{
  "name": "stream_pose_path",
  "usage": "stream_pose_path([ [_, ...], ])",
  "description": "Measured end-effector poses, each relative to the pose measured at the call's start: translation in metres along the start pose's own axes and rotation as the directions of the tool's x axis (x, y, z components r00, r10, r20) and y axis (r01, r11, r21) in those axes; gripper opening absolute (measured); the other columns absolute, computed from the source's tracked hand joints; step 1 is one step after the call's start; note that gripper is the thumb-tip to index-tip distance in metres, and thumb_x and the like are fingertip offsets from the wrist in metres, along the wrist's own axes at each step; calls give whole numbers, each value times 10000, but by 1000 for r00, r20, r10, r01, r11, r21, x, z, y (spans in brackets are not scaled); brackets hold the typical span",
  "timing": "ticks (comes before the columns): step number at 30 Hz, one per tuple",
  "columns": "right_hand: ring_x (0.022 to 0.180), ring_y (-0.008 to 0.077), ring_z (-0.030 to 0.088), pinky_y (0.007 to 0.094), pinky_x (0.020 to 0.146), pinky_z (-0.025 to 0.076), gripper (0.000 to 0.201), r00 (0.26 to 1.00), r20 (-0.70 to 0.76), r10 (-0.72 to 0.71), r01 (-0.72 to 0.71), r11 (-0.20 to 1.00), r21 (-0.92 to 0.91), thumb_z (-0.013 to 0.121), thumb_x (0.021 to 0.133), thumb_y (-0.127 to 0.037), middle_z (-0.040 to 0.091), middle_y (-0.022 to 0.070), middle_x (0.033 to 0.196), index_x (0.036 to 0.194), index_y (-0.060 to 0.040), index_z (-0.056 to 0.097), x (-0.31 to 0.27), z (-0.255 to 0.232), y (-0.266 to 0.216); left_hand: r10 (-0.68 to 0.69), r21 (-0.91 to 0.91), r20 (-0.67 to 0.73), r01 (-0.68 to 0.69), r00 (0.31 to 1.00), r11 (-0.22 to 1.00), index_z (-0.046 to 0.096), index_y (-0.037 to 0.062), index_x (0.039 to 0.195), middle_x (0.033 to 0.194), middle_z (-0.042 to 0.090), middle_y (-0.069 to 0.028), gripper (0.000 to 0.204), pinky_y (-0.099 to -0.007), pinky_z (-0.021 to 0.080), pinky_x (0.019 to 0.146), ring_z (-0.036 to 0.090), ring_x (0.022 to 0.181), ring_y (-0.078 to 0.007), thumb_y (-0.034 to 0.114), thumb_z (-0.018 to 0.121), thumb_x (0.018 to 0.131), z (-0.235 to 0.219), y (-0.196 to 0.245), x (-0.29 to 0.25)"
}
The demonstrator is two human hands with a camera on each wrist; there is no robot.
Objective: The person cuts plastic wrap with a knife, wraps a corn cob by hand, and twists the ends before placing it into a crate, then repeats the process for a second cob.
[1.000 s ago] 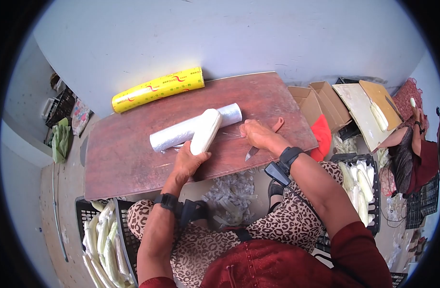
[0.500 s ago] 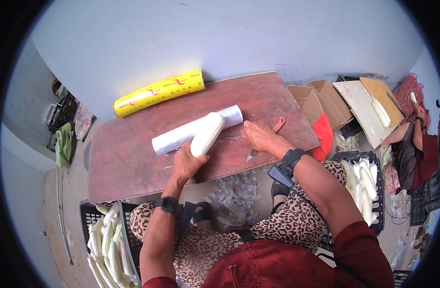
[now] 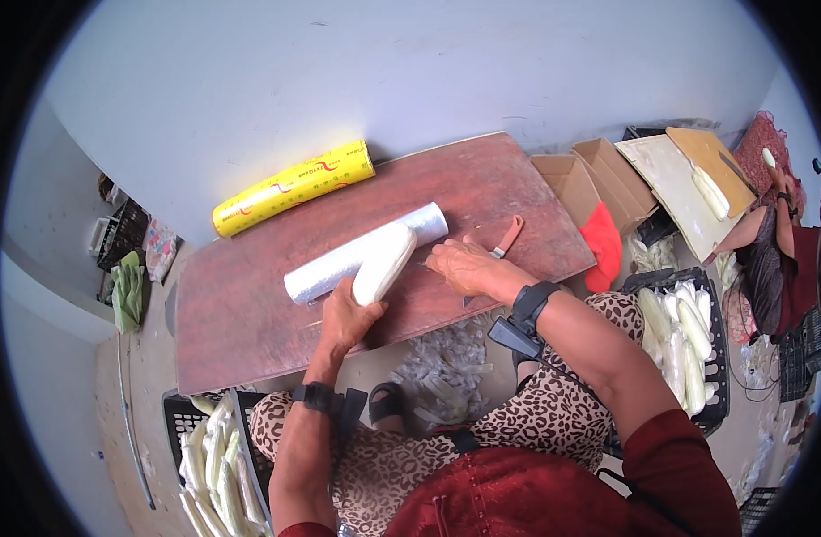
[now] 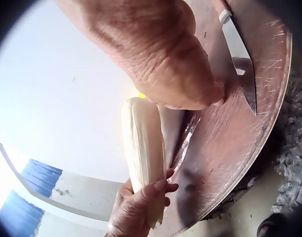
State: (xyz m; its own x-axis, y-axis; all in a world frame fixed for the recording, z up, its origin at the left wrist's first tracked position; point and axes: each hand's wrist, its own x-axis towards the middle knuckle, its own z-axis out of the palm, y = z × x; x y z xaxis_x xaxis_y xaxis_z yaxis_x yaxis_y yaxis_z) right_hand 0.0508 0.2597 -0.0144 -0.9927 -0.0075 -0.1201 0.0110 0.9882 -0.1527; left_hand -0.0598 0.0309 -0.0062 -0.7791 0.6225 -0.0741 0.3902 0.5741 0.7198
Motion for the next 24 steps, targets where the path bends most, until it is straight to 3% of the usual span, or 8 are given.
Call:
stream_pose_path([
  [4,1147,285,543,489,932,427,276,1000,-10,-4,3,1000,-12,541,847,-36,590,85,1155,1110,-71,615,-8,3,0,97,-14,-48,-98,994,995,596,-53,1114,993,685,-235,561,-391,509,844,672,950,-332,271,783,697,1,0,4],
  [6,1177,288,539,518,971,422,263,999,32,-3,5,999,-36,502,893,-67,598,87,1177,1125,-72,626,-10,0,-2,122,14,1,-122,993,992,589,-56,1125,989,685,-233,571,-392,512,841,673,946,-331,260,778,688,-5,9,10],
  [10,1184,286,532,505,960,422,281,999,37,-10,12,999,-44,522,875,-59,580,83,1211,1139,-70,619,-10,3,-3,131,44,107,-137,986,990,580,-59,1134,983,683,-233,572,-393,513,844,672,945,-335,234,765,678,-21,35,21],
  [12,1183,274,522,473,935,422,282,997,71,0,4,998,-67,545,848,-40,557,73,1249,1121,-69,607,-10,1,-4,171,87,163,-187,972,979,573,-52,1153,989,682,-236,591,-394,512,852,669,958,-344,251,772,686,-21,33,31],
  [15,1215,286,523,521,1001,397,300,998,55,-10,12,999,-34,513,884,-56,581,100,1240,1163,-70,624,-10,6,-1,204,171,207,-241,957,955,559,-43,1185,1008,680,-241,624,-398,510,869,662,985,-359,272,785,697,-12,24,42],
  [17,1247,269,489,507,958,408,319,998,53,-19,21,999,-38,485,903,-74,522,79,1333,1203,-66,593,-9,11,2,229,181,216,-270,949,946,544,-35,1214,1038,676,-245,662,-402,506,892,654,1019,-367,293,806,702,-6,15,44],
  [20,1275,253,463,505,938,409,361,997,76,-4,6,1000,-28,484,901,-75,492,74,1384,1254,-60,561,-12,13,3,191,198,223,-236,956,951,530,-15,1255,1083,672,-218,686,-377,492,920,646,1038,-320,278,807,701,-7,14,43],
  [24,1272,249,464,503,927,403,411,987,159,2,6,999,-50,515,866,-54,499,82,1375,1276,-54,544,-13,-3,-2,195,176,222,-236,956,956,542,6,1235,1073,675,-219,628,-391,502,904,655,1025,-334,247,800,716,-2,8,40],
])
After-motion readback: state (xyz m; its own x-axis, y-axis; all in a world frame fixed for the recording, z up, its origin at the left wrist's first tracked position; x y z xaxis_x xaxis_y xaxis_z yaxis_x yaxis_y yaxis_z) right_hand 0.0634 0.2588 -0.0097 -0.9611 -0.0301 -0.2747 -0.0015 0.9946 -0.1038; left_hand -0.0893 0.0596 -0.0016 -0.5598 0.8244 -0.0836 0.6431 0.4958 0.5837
